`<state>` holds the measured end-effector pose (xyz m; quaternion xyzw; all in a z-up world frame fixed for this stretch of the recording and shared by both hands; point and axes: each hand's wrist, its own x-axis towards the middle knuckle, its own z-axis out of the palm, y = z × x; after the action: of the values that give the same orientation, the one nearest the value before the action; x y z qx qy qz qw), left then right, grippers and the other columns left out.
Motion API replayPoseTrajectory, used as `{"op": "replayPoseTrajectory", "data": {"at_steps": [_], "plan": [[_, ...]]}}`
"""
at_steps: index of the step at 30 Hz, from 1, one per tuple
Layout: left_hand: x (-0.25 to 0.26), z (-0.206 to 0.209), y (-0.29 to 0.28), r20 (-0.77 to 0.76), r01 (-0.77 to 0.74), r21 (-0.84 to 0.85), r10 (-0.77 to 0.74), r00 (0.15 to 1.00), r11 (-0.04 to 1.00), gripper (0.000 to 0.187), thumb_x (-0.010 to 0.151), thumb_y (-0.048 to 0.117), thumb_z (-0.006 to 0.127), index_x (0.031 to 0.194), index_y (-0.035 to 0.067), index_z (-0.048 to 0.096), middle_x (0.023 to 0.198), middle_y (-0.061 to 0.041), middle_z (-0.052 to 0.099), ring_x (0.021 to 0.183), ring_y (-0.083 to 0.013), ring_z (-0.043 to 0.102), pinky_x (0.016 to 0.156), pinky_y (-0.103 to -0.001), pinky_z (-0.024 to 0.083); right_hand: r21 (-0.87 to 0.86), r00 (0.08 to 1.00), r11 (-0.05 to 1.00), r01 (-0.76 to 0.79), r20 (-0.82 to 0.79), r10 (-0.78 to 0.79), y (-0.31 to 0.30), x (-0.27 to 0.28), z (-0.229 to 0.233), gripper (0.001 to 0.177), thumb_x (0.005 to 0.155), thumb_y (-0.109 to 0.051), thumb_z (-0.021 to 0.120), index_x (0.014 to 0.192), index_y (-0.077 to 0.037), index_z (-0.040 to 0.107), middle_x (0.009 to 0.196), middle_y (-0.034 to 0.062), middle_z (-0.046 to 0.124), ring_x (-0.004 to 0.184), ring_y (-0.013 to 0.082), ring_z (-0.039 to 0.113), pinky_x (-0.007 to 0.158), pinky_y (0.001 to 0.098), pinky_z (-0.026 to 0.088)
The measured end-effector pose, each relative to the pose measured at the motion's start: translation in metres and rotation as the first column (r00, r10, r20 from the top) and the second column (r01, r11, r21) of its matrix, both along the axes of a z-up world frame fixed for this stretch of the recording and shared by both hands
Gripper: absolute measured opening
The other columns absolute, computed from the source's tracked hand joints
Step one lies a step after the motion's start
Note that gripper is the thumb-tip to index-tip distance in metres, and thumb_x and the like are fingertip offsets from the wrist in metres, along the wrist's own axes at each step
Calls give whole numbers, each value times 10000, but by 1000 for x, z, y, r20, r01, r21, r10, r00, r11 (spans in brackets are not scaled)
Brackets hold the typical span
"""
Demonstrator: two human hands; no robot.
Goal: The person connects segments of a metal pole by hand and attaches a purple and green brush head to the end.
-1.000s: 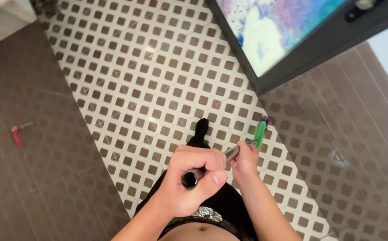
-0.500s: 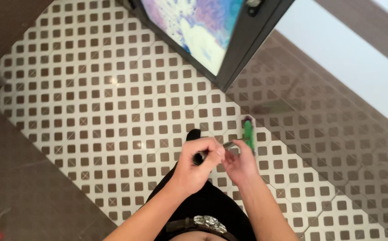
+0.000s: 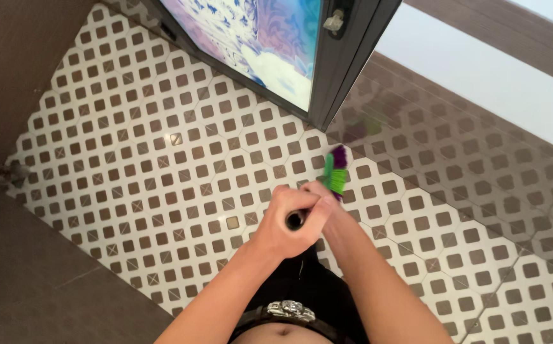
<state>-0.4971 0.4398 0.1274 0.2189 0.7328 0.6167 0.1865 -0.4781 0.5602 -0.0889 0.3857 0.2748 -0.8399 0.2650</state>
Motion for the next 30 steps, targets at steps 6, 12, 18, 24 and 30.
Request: {"op": "replayPoseTrajectory", "data": {"at_steps": [6,12,18,24,30], "plan": [[-20,24,-24,-105,129,-41,-132,986,991,381,905,151,676,593,13,506,511,-64,444,482,-174,385,520,-323,345,-3,995,995,-101,-29,101,-26,-18,36,180,908,-240,583,770,-125,562,654,-7,526,574,128,493,533,306,421],[-52,47,-57,-111,199,27,-195,975,980,409,930,296,624,641,26,522,576,-49,477,522,-156,443,526,-306,363,-42,997,997,61,-35,-63,-58,-52,53,201,942,-250,603,857,-68,616,741,45,604,667,173,585,632,339,506],[-78,56,-71,58,193,347,-226,972,918,553,1045,390,568,669,9,430,613,-44,397,605,-171,371,628,-330,376,193,995,977,91,-44,-84,-53,-24,95,401,1025,-437,538,1147,-55,556,964,92,607,749,197,612,636,349,493],[-85,49,-41,151,171,524,-289,945,834,582,1082,382,565,655,38,372,615,-24,393,622,-171,372,743,-369,379,506,991,854,119,-11,-131,-30,10,107,603,976,-434,396,1404,-14,453,1218,104,652,863,191,719,731,345,539],[-65,21,0,223,209,482,-350,910,851,508,1067,303,546,665,36,386,655,-19,423,655,-130,376,664,-310,333,824,973,518,-229,182,140,0,29,134,987,899,-298,593,1650,-74,-6,1292,279,654,1164,351,646,934,391,506]]}}
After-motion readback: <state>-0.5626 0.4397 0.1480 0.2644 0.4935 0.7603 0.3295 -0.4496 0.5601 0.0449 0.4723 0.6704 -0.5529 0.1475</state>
